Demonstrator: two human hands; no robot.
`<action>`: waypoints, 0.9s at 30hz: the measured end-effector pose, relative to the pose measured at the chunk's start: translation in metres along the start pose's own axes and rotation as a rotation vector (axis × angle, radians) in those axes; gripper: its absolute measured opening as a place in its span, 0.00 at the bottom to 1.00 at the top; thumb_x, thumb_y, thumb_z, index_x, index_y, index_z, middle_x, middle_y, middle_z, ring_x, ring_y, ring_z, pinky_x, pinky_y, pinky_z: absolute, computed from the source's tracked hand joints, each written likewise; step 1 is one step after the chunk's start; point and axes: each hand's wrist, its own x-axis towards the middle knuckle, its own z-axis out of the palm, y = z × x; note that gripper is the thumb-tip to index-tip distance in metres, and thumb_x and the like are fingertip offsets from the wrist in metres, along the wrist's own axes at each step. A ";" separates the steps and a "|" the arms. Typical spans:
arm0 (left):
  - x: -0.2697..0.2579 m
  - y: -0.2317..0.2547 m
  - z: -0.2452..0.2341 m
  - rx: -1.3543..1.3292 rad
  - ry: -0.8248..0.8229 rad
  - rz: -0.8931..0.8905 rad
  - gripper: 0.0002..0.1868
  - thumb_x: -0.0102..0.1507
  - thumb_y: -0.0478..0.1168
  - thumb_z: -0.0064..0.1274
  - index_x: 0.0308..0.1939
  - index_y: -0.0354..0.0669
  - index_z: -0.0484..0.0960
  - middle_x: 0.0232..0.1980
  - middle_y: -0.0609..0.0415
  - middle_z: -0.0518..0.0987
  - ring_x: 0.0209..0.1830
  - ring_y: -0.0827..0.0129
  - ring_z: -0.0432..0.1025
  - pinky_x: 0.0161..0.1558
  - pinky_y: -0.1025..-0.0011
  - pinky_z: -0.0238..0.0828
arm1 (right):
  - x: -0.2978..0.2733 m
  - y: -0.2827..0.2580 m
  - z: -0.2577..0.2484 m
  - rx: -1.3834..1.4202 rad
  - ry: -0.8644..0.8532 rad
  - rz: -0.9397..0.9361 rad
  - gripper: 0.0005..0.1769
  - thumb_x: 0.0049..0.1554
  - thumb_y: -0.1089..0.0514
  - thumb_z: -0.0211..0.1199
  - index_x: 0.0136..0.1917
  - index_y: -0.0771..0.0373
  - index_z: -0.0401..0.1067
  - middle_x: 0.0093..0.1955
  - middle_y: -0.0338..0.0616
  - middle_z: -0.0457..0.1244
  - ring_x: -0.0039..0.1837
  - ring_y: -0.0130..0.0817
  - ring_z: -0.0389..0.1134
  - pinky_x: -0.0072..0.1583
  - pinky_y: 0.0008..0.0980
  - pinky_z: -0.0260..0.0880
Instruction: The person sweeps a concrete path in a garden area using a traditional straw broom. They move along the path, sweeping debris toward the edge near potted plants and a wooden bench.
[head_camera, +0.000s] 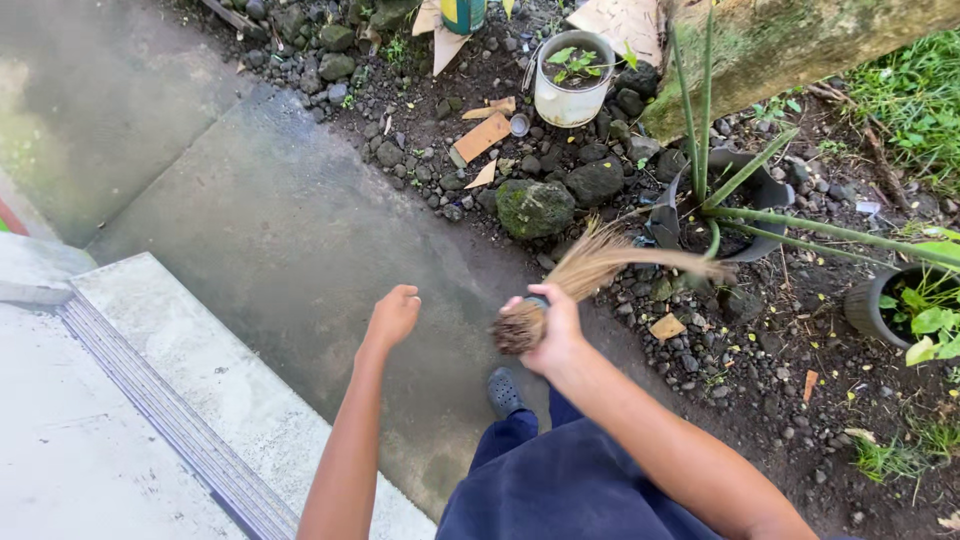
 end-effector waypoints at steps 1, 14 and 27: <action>0.006 0.000 -0.003 -0.024 -0.022 -0.035 0.23 0.64 0.46 0.48 0.61 0.42 0.78 0.59 0.41 0.80 0.62 0.49 0.73 0.63 0.60 0.67 | -0.002 0.011 0.020 -0.125 0.011 0.036 0.15 0.46 0.47 0.57 0.37 0.62 0.65 0.33 0.47 0.65 0.38 0.43 0.66 0.45 0.42 0.70; 0.129 -0.025 -0.043 0.184 -0.093 -0.188 0.22 0.66 0.48 0.48 0.58 0.41 0.82 0.60 0.40 0.81 0.64 0.50 0.73 0.65 0.61 0.67 | 0.179 -0.076 0.169 -0.372 -0.404 0.663 0.16 0.55 0.51 0.62 0.45 0.65 0.64 0.39 0.42 0.63 0.38 0.31 0.66 0.41 0.32 0.71; 0.256 0.104 0.008 0.072 -0.228 -0.114 0.23 0.65 0.48 0.49 0.61 0.41 0.78 0.60 0.42 0.81 0.63 0.51 0.74 0.64 0.61 0.68 | 0.144 -0.177 0.166 -0.103 -0.038 0.066 0.11 0.49 0.53 0.60 0.40 0.62 0.65 0.33 0.46 0.62 0.34 0.41 0.66 0.40 0.42 0.73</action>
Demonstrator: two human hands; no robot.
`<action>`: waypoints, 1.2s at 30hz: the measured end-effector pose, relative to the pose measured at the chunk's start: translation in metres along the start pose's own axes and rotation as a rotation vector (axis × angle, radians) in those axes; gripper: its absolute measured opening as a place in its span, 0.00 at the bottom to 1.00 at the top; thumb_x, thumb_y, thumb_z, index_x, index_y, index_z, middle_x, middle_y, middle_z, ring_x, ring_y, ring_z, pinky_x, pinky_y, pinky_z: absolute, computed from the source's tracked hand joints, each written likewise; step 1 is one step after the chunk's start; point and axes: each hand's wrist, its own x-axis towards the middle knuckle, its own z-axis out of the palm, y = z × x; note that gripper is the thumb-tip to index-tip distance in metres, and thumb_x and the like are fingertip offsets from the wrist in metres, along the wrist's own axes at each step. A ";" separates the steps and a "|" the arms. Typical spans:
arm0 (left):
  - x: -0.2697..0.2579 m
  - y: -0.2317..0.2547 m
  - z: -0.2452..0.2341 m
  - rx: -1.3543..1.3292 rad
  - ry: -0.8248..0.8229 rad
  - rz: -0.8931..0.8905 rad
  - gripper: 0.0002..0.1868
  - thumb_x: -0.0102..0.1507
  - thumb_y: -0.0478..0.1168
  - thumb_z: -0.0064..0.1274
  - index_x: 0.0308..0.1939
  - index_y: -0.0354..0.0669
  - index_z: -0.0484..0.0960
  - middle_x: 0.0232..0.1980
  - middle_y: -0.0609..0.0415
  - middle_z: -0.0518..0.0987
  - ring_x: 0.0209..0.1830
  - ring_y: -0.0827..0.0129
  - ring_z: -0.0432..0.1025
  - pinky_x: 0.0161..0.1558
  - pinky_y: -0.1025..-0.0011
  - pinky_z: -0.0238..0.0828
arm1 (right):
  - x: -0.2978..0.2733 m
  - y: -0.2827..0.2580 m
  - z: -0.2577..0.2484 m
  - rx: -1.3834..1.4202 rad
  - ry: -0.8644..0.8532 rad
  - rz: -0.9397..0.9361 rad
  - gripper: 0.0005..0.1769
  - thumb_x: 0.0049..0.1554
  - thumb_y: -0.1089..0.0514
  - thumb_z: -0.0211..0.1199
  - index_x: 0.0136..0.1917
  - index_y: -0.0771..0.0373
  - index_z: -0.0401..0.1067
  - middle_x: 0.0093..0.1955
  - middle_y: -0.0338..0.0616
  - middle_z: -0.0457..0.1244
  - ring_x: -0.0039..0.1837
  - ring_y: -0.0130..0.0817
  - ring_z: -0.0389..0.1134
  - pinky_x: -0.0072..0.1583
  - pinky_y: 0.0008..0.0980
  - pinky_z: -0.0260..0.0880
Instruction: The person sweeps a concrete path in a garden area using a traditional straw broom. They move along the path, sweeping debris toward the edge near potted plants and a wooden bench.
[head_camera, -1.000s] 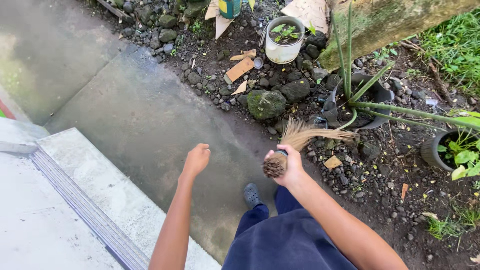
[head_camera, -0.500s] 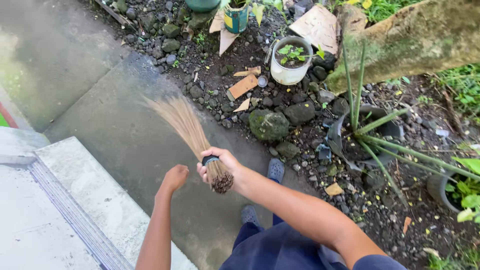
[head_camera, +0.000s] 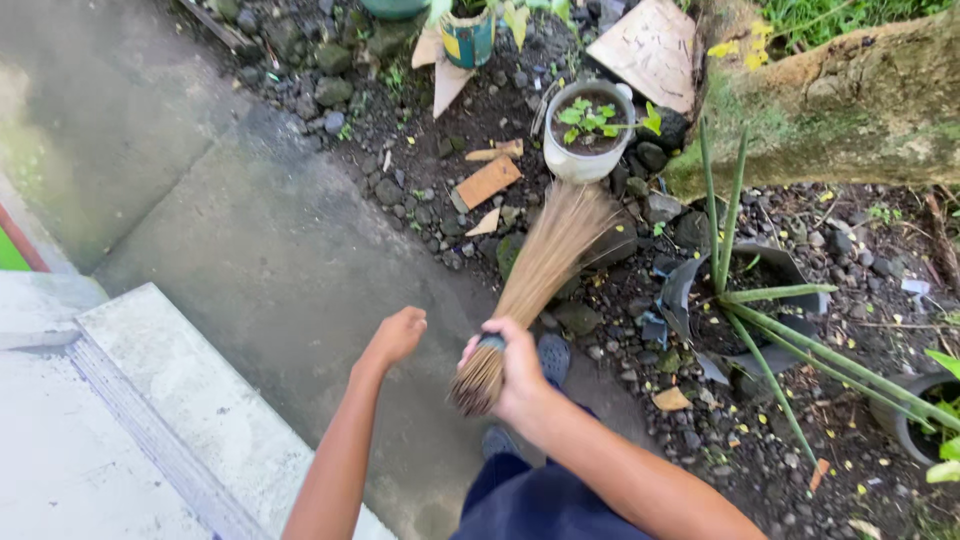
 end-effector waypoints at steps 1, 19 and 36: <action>0.007 0.002 0.004 0.052 -0.032 -0.012 0.23 0.65 0.48 0.49 0.61 0.41 0.78 0.60 0.41 0.81 0.63 0.49 0.74 0.64 0.60 0.68 | -0.012 0.011 -0.001 0.001 0.006 0.074 0.12 0.49 0.52 0.61 0.40 0.62 0.66 0.33 0.46 0.63 0.34 0.40 0.66 0.40 0.42 0.73; 0.058 0.038 -0.016 0.352 -0.298 0.132 0.20 0.66 0.49 0.46 0.54 0.43 0.83 0.60 0.42 0.80 0.64 0.47 0.72 0.64 0.58 0.67 | -0.039 0.022 -0.038 -0.220 0.174 0.022 0.11 0.51 0.55 0.64 0.40 0.65 0.70 0.33 0.48 0.64 0.32 0.39 0.67 0.35 0.40 0.71; 0.093 0.006 -0.069 0.550 -0.412 0.318 0.19 0.64 0.45 0.43 0.47 0.37 0.84 0.54 0.35 0.81 0.59 0.41 0.74 0.60 0.54 0.70 | -0.069 0.008 -0.163 -0.361 0.392 -0.227 0.12 0.53 0.54 0.64 0.44 0.65 0.70 0.34 0.48 0.66 0.31 0.38 0.67 0.33 0.43 0.71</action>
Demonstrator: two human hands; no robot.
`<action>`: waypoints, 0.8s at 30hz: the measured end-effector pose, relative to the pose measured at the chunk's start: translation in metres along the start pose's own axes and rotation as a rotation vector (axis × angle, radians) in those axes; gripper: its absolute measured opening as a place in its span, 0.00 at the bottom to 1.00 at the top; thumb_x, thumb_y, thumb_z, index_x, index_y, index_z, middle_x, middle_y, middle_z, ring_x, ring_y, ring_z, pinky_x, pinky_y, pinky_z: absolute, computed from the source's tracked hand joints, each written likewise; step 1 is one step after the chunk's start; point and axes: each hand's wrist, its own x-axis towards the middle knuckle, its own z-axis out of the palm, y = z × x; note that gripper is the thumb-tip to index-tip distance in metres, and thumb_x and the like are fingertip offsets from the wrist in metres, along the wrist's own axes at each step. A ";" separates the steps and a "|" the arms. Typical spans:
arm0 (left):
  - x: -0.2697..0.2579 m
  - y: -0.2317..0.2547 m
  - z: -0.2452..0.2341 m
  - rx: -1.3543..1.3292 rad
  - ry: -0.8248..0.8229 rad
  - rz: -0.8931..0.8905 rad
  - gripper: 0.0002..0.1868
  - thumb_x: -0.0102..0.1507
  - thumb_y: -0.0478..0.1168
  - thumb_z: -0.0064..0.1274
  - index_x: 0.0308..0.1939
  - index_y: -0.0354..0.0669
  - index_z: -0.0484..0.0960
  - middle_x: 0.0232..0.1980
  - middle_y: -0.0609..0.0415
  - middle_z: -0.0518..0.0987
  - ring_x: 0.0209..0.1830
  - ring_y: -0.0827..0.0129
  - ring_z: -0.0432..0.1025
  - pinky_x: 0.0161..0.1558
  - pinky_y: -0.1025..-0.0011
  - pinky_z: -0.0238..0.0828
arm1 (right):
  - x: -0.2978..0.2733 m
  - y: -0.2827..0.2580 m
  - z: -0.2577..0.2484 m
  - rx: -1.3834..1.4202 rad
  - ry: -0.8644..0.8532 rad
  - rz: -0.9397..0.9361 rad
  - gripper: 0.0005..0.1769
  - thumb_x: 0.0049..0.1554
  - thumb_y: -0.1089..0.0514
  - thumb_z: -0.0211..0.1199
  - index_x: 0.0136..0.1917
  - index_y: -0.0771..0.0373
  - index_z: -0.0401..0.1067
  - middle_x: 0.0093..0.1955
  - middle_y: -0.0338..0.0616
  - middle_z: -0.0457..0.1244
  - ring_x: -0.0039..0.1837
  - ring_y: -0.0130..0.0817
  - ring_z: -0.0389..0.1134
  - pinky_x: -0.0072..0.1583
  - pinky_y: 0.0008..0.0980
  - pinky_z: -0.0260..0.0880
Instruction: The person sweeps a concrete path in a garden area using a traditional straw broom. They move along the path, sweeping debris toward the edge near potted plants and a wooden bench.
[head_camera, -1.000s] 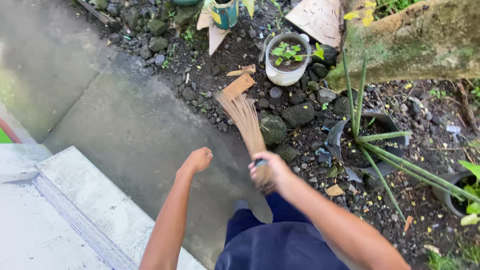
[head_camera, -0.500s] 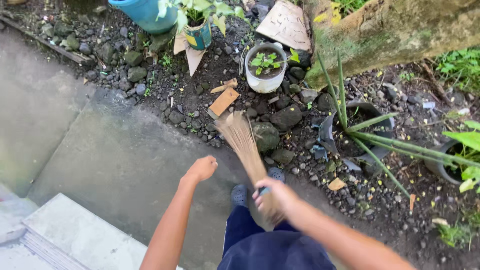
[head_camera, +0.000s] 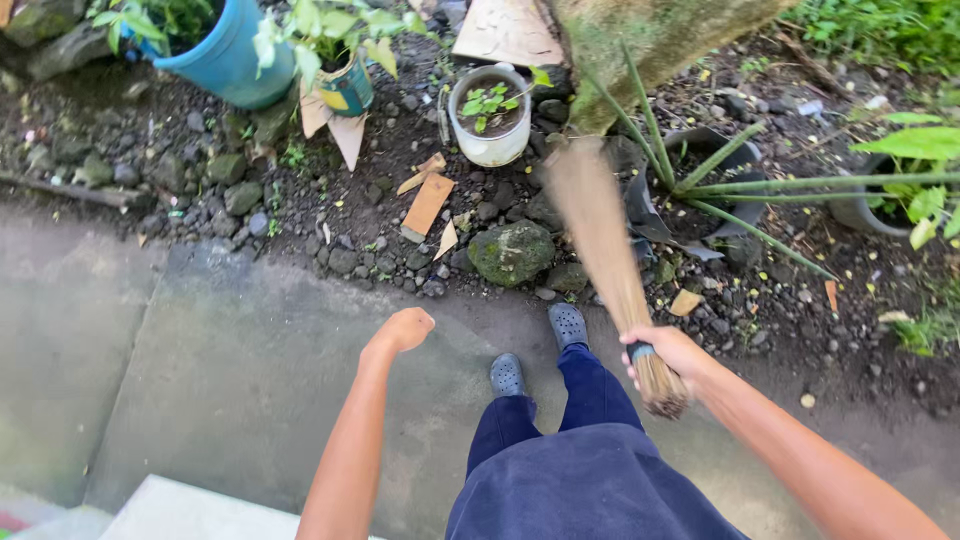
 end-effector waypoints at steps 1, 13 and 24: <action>0.000 -0.002 -0.005 0.005 0.011 0.045 0.18 0.64 0.45 0.43 0.46 0.37 0.83 0.53 0.35 0.81 0.58 0.41 0.74 0.59 0.54 0.70 | -0.005 0.007 -0.007 -0.007 -0.029 0.087 0.13 0.52 0.53 0.64 0.44 0.64 0.70 0.34 0.47 0.66 0.31 0.38 0.67 0.33 0.42 0.71; 0.017 0.145 -0.011 -0.226 0.189 0.444 0.19 0.64 0.45 0.47 0.53 0.39 0.82 0.50 0.39 0.84 0.54 0.50 0.78 0.56 0.60 0.72 | -0.028 0.122 -0.104 0.323 -0.072 -0.164 0.13 0.57 0.52 0.61 0.45 0.65 0.69 0.36 0.44 0.65 0.33 0.34 0.68 0.35 0.37 0.72; 0.065 0.265 0.013 -0.338 -0.023 0.507 0.18 0.64 0.42 0.51 0.54 0.37 0.83 0.41 0.53 0.85 0.37 0.73 0.77 0.42 0.72 0.73 | -0.134 0.361 -0.248 0.346 0.450 0.178 0.15 0.53 0.60 0.67 0.47 0.75 0.72 0.36 0.61 0.69 0.36 0.52 0.71 0.41 0.50 0.77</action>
